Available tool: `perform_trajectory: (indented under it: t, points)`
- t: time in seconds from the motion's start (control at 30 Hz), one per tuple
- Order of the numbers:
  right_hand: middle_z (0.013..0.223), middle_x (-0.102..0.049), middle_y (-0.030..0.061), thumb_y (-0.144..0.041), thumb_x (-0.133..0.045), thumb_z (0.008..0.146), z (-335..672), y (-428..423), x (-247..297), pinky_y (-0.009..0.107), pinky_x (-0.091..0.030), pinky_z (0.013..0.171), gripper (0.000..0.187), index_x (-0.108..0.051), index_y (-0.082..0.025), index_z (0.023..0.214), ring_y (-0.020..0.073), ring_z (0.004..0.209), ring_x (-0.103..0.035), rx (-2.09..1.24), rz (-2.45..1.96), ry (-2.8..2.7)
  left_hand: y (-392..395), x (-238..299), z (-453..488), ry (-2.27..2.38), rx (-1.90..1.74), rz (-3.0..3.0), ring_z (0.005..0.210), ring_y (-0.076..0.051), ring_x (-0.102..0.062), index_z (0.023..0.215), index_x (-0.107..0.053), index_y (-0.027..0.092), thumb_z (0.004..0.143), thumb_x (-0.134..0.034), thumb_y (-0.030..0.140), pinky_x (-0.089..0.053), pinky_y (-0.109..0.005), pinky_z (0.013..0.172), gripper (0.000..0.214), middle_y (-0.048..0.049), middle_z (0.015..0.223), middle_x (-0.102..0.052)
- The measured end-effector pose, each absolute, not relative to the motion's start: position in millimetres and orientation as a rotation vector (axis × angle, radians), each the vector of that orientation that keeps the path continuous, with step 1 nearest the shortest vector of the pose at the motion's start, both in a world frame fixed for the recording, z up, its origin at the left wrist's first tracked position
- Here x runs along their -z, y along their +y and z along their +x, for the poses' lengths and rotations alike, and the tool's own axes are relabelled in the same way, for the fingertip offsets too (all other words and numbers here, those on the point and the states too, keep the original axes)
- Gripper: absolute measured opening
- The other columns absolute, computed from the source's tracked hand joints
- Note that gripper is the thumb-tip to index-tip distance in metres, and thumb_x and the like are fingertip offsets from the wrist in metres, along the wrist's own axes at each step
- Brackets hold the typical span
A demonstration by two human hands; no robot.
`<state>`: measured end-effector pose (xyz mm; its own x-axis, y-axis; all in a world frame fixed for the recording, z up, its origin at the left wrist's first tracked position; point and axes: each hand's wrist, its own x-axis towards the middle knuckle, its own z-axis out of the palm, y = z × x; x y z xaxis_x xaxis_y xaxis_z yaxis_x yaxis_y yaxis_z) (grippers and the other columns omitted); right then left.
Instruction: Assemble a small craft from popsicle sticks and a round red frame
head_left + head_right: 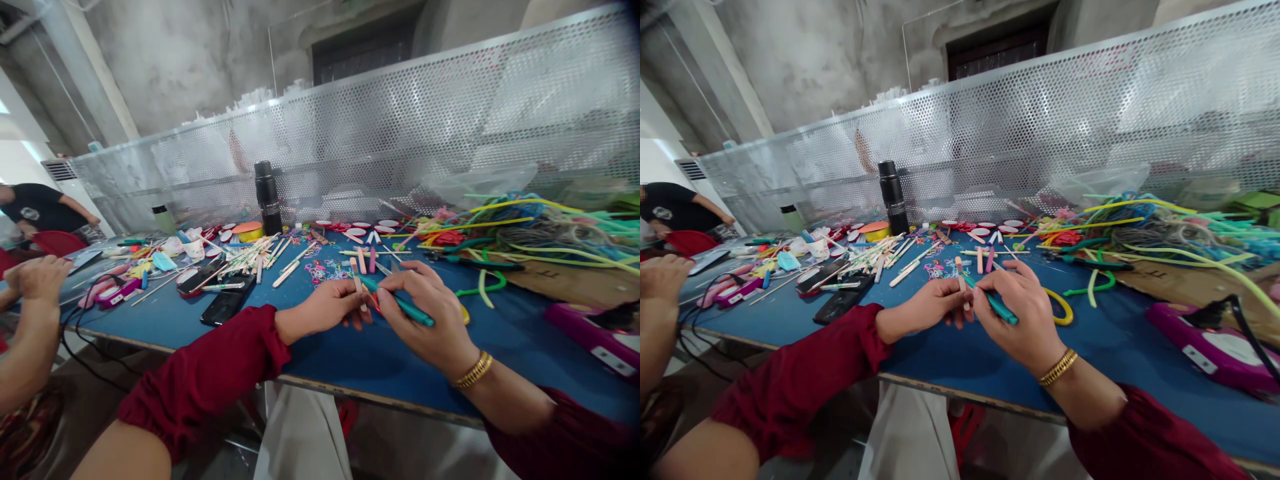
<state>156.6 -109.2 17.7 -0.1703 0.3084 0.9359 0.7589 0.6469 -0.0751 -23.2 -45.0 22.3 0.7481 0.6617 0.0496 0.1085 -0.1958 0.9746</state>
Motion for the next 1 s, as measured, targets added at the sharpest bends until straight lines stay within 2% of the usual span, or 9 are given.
perform_trajectory:
  t: [1.0]
  points:
    - [0.074,-0.071,-0.0039,-0.016,-0.066,0.09,157.0,-109.6,-17.6,0.047,-0.052,0.1,0.012,-0.059,-0.026,0.088,0.017,0.063,-0.067,0.534,-0.856,-1.767,-43.8,-20.0,-24.7,0.555,-0.584,1.721,0.054,-0.008,-0.061,0.084,-0.059,0.016,0.09,-0.067,0.062,-0.04,-0.019,0.049,0.047,-0.0013,0.075,-0.068]
